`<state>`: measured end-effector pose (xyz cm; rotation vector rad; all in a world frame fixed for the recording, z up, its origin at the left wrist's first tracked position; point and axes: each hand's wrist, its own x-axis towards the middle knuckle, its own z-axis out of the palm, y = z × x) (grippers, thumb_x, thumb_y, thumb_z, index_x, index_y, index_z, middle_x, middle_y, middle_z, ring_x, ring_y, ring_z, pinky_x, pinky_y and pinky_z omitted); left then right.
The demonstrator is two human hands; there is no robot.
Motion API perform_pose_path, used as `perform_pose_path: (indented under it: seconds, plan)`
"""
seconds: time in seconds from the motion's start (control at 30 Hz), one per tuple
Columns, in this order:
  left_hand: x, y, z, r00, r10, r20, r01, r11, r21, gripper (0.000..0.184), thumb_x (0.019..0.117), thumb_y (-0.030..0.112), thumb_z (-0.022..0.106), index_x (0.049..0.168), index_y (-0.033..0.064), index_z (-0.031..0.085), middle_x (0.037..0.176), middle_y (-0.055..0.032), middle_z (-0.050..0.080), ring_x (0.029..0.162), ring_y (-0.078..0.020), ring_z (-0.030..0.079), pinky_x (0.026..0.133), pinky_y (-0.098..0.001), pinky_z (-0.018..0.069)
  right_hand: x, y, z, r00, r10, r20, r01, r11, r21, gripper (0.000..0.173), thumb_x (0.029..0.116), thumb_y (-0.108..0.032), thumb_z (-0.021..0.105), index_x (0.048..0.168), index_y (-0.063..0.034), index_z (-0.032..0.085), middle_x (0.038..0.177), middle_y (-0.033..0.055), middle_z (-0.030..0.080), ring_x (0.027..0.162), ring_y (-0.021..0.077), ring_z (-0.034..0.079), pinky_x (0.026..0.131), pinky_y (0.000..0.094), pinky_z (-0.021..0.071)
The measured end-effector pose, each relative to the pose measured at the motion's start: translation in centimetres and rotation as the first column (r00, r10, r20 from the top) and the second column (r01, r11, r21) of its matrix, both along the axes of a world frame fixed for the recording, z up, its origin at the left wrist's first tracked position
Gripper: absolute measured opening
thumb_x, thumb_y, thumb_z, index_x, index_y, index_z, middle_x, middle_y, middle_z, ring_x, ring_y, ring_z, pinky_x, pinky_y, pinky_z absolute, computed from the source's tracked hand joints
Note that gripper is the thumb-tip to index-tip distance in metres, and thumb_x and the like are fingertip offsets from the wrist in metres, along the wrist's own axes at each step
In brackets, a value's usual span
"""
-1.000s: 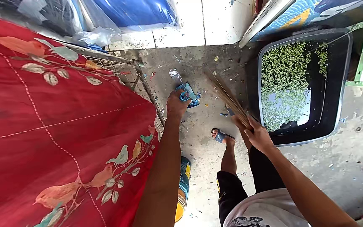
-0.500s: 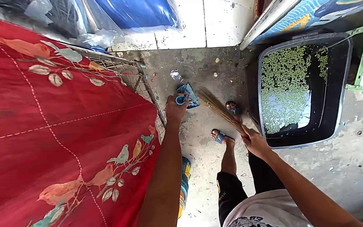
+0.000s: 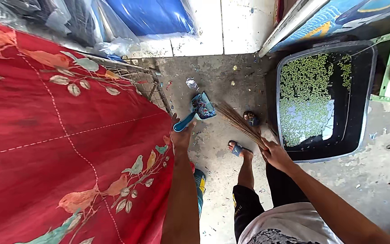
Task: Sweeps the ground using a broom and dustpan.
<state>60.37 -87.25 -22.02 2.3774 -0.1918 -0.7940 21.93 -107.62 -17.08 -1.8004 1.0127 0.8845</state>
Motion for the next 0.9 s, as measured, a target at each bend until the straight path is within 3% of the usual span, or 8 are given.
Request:
perform_pose_path:
  seconds: [0.07,0.17,0.27,0.43,0.6,0.77,0.83,0.9]
  plan:
    - [-0.9,0.2,1.8,0.999,0.033,0.005,-0.033,0.997,0.076,0.102,0.075,0.033,0.093,0.159,0.0195,0.037,0.148,-0.0164,0.055,0.108,-0.029,0.069,0.089,-0.0511,0.0604,-2.1,-0.4,2.9,0.995,-0.089,-0.034,0.089,0.996,0.002,0.068,0.0995,-0.028,0.058,0.163,-0.0205,0.033,0.14,0.0185,0.06,0.123,0.036,0.062,0.104,0.0573,0.05]
    - [-3.2,1.8,4.2,0.996,0.062,-0.064,-0.048,0.978,0.203,0.106,0.0764,0.024,0.091,0.162,0.0155,0.03,0.155,-0.0201,0.046,0.125,-0.0357,0.062,0.096,-0.0544,0.0572,-5.4,-3.0,6.3,0.981,-0.185,-0.063,0.185,0.983,-0.012,0.068,0.0975,-0.028,0.064,0.16,-0.0198,0.039,0.132,0.0188,0.065,0.119,0.0364,0.064,0.104,0.0589,0.0499]
    - [-7.4,4.9,6.4,0.978,0.128,-0.165,-0.079,0.959,0.272,0.102,0.0821,0.028,0.087,0.163,0.012,0.026,0.151,-0.0236,0.05,0.125,-0.0399,0.06,0.098,-0.0586,0.0548,-7.6,-5.9,9.0,0.982,-0.172,-0.078,0.169,0.985,-0.041,0.067,0.0975,-0.03,0.064,0.16,-0.0211,0.041,0.129,0.0187,0.067,0.116,0.0368,0.065,0.102,0.0604,0.0506]
    - [-17.7,10.8,10.3,0.841,0.212,-0.497,-0.091,0.962,0.256,0.065,0.0983,0.029,0.07,0.153,0.0065,0.043,0.133,-0.0219,0.064,0.104,-0.0354,0.072,0.084,-0.0546,0.0618,-9.2,-9.4,12.2,0.98,-0.196,-0.04,0.193,0.979,-0.073,0.066,0.0975,-0.029,0.067,0.158,-0.0206,0.043,0.128,0.0182,0.068,0.114,0.0362,0.067,0.101,0.0605,0.0517]
    - [-25.5,14.9,13.9,0.683,0.28,-0.675,-0.028,0.933,0.359,0.052,0.1027,0.028,0.064,0.148,0.0062,0.051,0.126,-0.0199,0.069,0.103,-0.0327,0.072,0.088,-0.0527,0.059,-8.0,-10.8,16.0,0.978,-0.206,-0.028,0.201,0.971,-0.13,0.066,0.0966,-0.031,0.069,0.158,-0.0214,0.044,0.127,0.017,0.069,0.115,0.0347,0.067,0.101,0.0606,0.0513]
    - [-25.3,17.9,14.7,0.732,0.037,-0.68,0.167,0.958,0.232,0.037,0.1016,0.018,0.062,0.137,0.0047,0.063,0.125,-0.0191,0.07,0.117,-0.0313,0.067,0.107,-0.052,0.0497,-5.7,-9.9,20.6,0.96,-0.28,-0.006,0.274,0.943,-0.187,0.065,0.0972,-0.029,0.069,0.157,-0.0198,0.046,0.116,0.0191,0.071,0.099,0.0346,0.07,0.091,0.0607,0.055]
    - [-24.3,18.6,13.5,0.784,0.055,-0.619,0.103,0.971,0.217,0.041,0.1011,0.023,0.063,0.138,0.0045,0.062,0.123,-0.0193,0.071,0.115,-0.0324,0.068,0.105,-0.054,0.0512,-5.3,-9.7,21.1,0.955,-0.296,0.014,0.292,0.932,-0.213,0.064,0.0971,-0.029,0.069,0.156,-0.0192,0.046,0.113,0.0198,0.071,0.093,0.0341,0.071,0.085,0.0597,0.0566]
    - [-22.4,18.3,13.0,0.784,0.181,-0.594,-0.061,0.974,0.217,0.048,0.1023,0.027,0.063,0.143,0.0035,0.055,0.123,-0.0196,0.07,0.107,-0.0309,0.071,0.094,-0.0516,0.0574,-4.9,-9.7,21.2,0.95,-0.31,0.021,0.307,0.925,-0.226,0.063,0.0968,-0.028,0.07,0.155,-0.0187,0.047,0.112,0.0203,0.07,0.088,0.0339,0.07,0.081,0.0585,0.0574]
